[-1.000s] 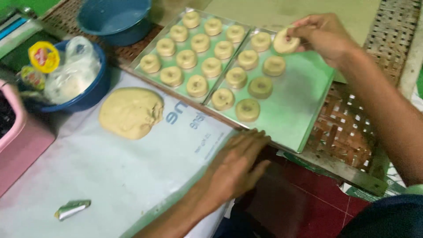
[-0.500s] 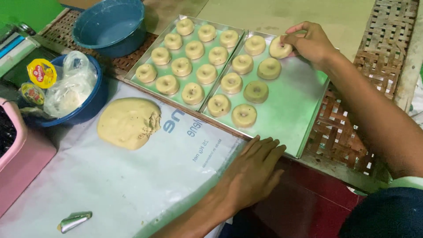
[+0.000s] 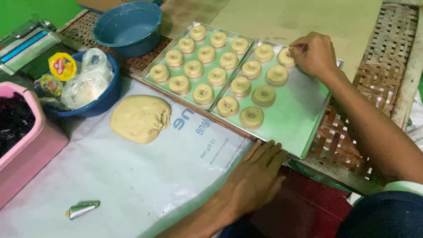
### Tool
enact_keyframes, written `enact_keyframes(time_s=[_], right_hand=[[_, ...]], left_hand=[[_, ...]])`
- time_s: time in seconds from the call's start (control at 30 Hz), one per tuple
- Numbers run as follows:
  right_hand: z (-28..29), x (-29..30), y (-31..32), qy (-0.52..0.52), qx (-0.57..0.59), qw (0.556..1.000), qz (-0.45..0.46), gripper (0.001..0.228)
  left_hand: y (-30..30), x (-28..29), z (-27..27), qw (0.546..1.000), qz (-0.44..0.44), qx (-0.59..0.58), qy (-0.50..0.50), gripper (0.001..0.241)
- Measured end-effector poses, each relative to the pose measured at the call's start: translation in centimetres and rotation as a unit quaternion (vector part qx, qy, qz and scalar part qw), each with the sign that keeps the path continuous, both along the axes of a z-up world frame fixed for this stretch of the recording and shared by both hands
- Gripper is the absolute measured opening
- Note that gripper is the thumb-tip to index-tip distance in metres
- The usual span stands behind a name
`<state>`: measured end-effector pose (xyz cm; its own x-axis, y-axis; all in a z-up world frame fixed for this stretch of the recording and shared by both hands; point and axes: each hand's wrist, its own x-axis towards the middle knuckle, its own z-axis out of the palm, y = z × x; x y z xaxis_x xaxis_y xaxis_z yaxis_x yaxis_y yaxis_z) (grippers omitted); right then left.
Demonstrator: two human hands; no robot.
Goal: Shaping cookie dough into rounds and using a metal tip to create indentations or holes in the center.
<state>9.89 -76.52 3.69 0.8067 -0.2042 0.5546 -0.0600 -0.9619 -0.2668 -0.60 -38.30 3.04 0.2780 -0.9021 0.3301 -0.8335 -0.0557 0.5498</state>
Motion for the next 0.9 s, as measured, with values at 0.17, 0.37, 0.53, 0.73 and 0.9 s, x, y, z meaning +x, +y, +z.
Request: enact_keyframes(time_s=[0.17,0.37,0.53,0.73,0.9], right_hand=[[-0.4,0.7,-0.4,-0.045,-0.013,0.998,0.039,0.016],[4.7,1.9,8.9,-0.025,-0.006,0.989,0.145,0.017],[8.0,2.0,19.9,0.017,0.020,0.962,0.273,0.023],[9.2,2.6,33.3,0.076,-0.048,0.883,0.461,0.025],[8.1,2.5,42.3,0.146,-0.034,0.814,0.561,0.024]], left_hand=[[2.3,-0.6,1.2,1.000,0.007,-0.015,0.006,0.055],[8.3,-1.0,1.8,0.999,0.036,-0.031,0.024,0.042],[14.2,-1.3,2.1,0.997,0.076,-0.020,0.008,0.033],[22.4,-1.8,2.1,0.986,0.166,-0.003,0.028,0.027],[29.4,-2.7,1.1,0.953,0.303,-0.001,0.000,0.036]])
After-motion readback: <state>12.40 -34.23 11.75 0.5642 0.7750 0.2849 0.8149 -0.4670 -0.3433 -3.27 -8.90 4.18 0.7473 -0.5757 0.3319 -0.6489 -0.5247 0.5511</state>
